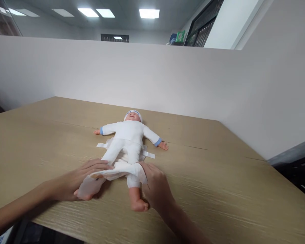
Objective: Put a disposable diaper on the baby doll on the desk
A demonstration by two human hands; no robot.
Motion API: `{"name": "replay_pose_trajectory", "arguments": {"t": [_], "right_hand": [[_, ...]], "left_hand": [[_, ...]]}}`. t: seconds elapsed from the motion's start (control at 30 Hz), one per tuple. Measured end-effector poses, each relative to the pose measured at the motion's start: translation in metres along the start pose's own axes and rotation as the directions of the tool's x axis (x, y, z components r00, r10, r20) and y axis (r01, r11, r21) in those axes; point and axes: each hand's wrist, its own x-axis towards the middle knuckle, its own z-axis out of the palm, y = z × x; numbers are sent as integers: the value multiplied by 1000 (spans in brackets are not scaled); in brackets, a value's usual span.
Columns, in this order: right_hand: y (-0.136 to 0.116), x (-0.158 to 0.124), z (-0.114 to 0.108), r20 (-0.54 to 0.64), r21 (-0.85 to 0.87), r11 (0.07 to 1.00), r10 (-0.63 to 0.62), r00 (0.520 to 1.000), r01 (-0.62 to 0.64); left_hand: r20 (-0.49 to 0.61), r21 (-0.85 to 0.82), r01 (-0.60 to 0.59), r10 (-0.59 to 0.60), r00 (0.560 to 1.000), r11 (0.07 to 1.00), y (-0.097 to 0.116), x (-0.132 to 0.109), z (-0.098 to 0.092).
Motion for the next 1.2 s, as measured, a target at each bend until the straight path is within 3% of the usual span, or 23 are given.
{"name": "replay_pose_trajectory", "arguments": {"t": [0.17,0.27,0.47,0.57,0.7,0.9,1.07,1.2], "right_hand": [[0,0,-1,50,62,996,65,997,-68],[0,0,-2,69,88,992,81,994,-87],[8,3,1,41,78,997,14,999,-18],[13,8,3,7,78,997,-1,1000,1],[19,20,4,62,177,976,116,991,-125],[39,65,12,-15,389,903,202,979,-180],[66,105,31,-11,458,844,322,947,-281],[85,123,53,18,580,726,443,896,-370]], "left_hand": [[81,-74,97,-91,993,993,13,-3,-17],[75,-149,176,-166,983,973,21,-6,-17],[-145,-250,240,-282,948,938,25,13,-5],[-267,-429,242,-378,886,870,9,31,0],[-287,-671,244,-549,785,700,-25,50,3],[-311,-764,188,-607,731,618,-62,81,2],[-313,-867,152,-757,573,474,-88,109,5],[-266,-912,137,-811,521,387,-107,128,11]]}}
